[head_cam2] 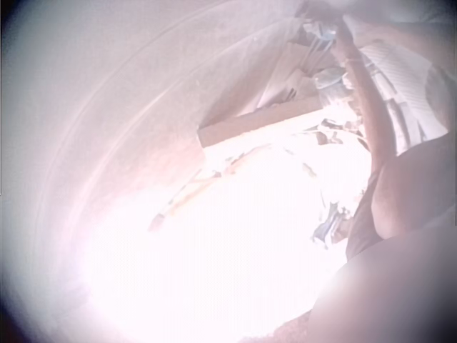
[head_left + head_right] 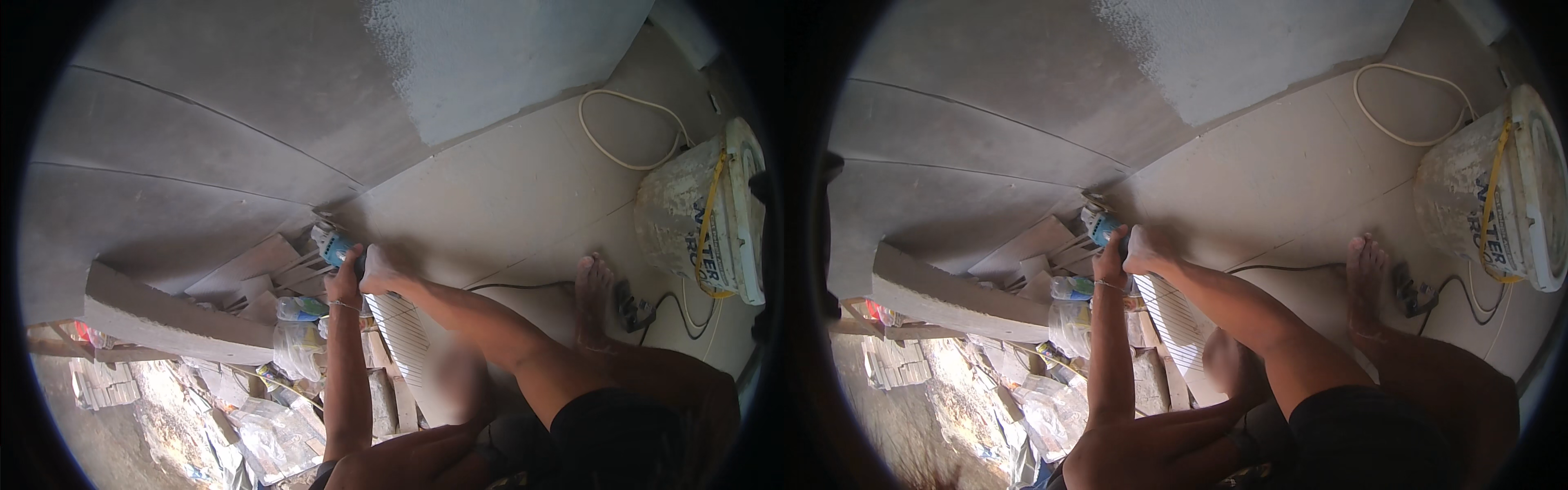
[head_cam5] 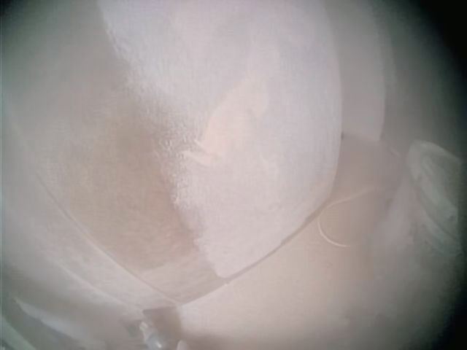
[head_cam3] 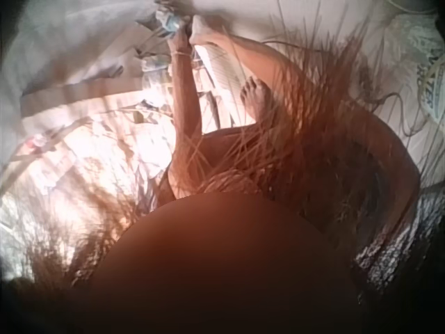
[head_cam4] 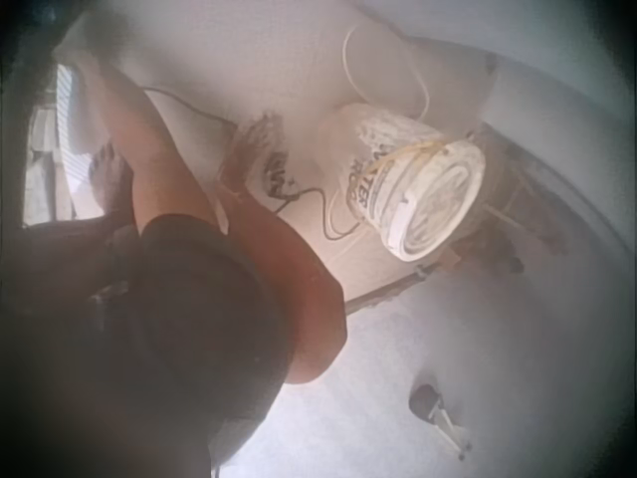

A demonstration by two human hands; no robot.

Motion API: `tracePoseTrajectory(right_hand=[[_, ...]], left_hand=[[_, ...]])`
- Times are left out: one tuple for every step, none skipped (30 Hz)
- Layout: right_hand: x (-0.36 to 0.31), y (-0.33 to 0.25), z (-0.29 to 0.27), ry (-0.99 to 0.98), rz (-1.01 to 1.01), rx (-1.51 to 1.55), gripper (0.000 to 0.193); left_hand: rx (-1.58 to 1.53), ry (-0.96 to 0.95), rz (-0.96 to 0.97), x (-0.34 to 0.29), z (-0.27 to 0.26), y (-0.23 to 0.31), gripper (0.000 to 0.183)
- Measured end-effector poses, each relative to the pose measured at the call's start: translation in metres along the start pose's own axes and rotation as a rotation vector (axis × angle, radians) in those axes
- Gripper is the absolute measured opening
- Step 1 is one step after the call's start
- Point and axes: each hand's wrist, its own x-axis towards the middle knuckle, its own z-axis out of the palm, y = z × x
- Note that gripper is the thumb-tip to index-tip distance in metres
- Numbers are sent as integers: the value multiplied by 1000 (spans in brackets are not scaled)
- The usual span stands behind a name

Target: The person uses an angle grinder to cut or grind along the grout lines of floor tiles. The person holds the tool with both hands and moves it along the seams between tiles.

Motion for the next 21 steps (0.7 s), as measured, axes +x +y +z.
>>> tracePoseTrajectory(right_hand=[[-1, 1, 0, -6, 12, -3, 39], [-2, 1, 0, -14, 24, -6, 39], [-3, 2, 1, -21, 36, -7, 39], [-4, 3, 1, -24, 44, -15, 39], [-5, 4, 1, -25, 52, -21, 39], [-5, 5, 2, -25, 62, -27, 39], [-6, 5, 3, -24, 55, -23, 39], [-6, 6, 3, -22, 46, -20, 39], [-6, 6, 3, -24, 43, -17, 39], [-6, 7, 3, -27, 35, -8, 39], [-6, 7, 2, -34, 32, 0, 39], [-6, 8, 1, -43, 32, 6, 39], [-6, 8, 1, -44, 32, -1, 39], [-6, 7, 0, -47, 34, -10, 39], [-6, 7, -1, -47, 32, -17, 40], [-6, 7, -1, -40, 36, -10, 39], [-7, 7, 0, -31, 37, -1, 39], [-8, 7, 0, -22, 37, 8, 39], [-10, 7, 1, -20, 46, 21, 38], [-11, 8, 1, -19, 55, 34, 38], [-12, 9, 2, -19, 67, 45, 37]], left_hand=[[9, -12, 5, 0, -1, -2, 65], [22, -17, 0, 1, -1, -4, 63], [9, -25, 16, 1, 0, -6, 56], [1, -25, 25, 0, 0, -8, 48], [3, -1, 5, 0, 1, -10, 41], [-1, -15, 25, -1, 2, -10, 40], [4, -4, 16, -2, 2, -11, 40], [9, 10, 7, -3, 2, -11, 40], [12, 12, 0, -4, 2, -11, 39], [14, 18, -7, -4, 2, -10, 39], [24, 27, -10, -4, 2, -9, 39], [1, 1, -8, -4, 3, -8, 39], [-15, -22, -1, -4, 2, -8, 40], [-24, -27, -13, -4, 2, -7, 40], [-35, -44, -2, -5, 3, -6, 40], [-39, -45, -9, -6, 3, -6, 40], [-29, -28, -31, -7, 3, -5, 40], [-46, -44, -10, -9, 4, -5, 40], [-49, -41, -3, -12, 5, -6, 40], [-51, -41, 14, -15, 5, -7, 40], [-55, -39, 10, -17, 5, -7, 42]])
